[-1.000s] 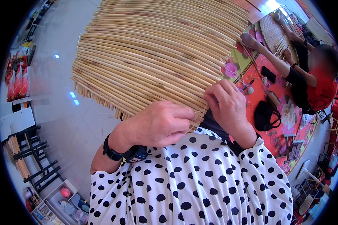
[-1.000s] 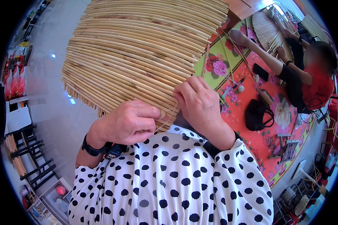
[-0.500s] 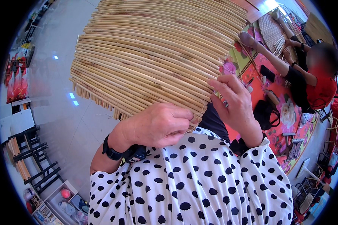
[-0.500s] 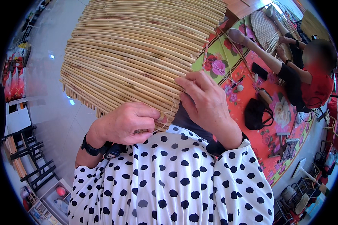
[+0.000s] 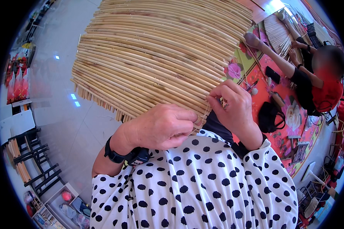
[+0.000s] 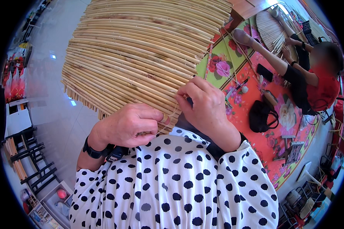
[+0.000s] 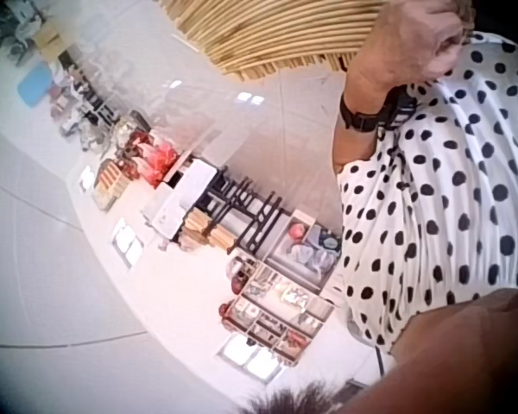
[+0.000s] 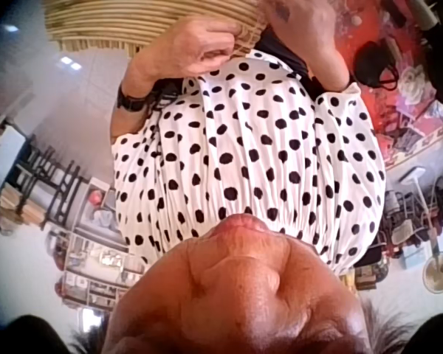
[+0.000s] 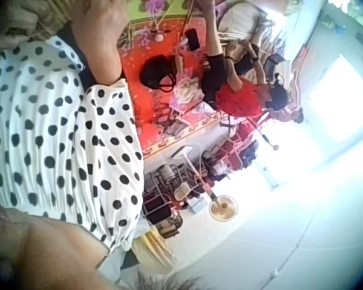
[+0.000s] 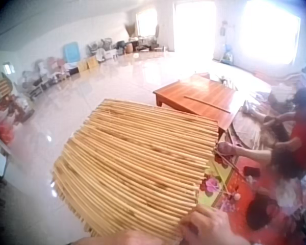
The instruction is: The person threads a string through bamboo sticks to assemble a mat by hand and uses a pair of cutters to trim the excess string.
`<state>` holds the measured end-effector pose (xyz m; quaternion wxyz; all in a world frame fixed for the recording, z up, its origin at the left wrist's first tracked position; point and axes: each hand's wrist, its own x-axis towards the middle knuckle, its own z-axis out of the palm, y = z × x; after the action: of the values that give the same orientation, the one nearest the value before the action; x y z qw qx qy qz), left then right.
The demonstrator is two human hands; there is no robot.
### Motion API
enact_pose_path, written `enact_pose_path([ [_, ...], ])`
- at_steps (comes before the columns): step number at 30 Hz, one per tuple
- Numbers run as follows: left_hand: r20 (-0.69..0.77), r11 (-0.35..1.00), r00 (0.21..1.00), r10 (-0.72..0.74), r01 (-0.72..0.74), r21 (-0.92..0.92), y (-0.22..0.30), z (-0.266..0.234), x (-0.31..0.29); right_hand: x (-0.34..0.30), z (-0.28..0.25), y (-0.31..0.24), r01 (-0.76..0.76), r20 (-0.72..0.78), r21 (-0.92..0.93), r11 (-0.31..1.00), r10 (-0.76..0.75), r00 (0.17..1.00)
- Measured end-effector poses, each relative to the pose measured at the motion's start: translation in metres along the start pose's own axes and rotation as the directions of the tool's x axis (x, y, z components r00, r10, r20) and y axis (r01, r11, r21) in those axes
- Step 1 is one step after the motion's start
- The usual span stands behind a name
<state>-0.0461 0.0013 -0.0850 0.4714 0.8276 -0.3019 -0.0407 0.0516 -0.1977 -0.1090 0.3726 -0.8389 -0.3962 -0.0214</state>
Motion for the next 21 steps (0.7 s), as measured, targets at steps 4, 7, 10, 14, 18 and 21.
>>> enact_pose_path([
  [4, 0.072, 0.998, 0.996, -0.057, 0.056, 0.011, 0.0023, -0.0045, 0.0004, -0.0003, -0.0002, 0.0003, -0.042, 0.024, 0.006, 0.999, 0.042, 0.999],
  [7, 0.030, 0.999, 0.999, -0.032, 0.032, -0.002, 0.0034, -0.0042, 0.0027, 0.0014, -0.0003, 0.0002, -0.027, 0.044, -0.011, 1.000, 0.028, 0.999],
  [10, -0.015, 0.999, 1.000, 0.009, -0.009, -0.037, 0.0038, -0.0031, 0.0058, 0.0035, -0.0015, -0.0010, 0.027, 0.077, -0.115, 0.993, -0.018, 0.997],
  [14, -0.050, 0.989, 0.997, 0.066, -0.072, -0.128, 0.0008, -0.0007, 0.0069, 0.0049, -0.0021, -0.0008, 0.039, 0.101, -0.217, 0.975, -0.018, 0.995],
  [18, -0.002, 0.972, 0.996, -0.089, 0.087, -0.218, 0.0008, -0.0017, 0.0027, 0.0046, 0.0002, -0.0030, 0.043, 0.098, -0.272, 0.961, -0.017, 0.995],
  [21, -0.039, 0.962, 0.997, -0.067, 0.054, -0.269, 0.0024, -0.0006, 0.0035, 0.0041, 0.0037, -0.0061, 0.040, 0.075, -0.318, 0.947, -0.017, 0.997],
])
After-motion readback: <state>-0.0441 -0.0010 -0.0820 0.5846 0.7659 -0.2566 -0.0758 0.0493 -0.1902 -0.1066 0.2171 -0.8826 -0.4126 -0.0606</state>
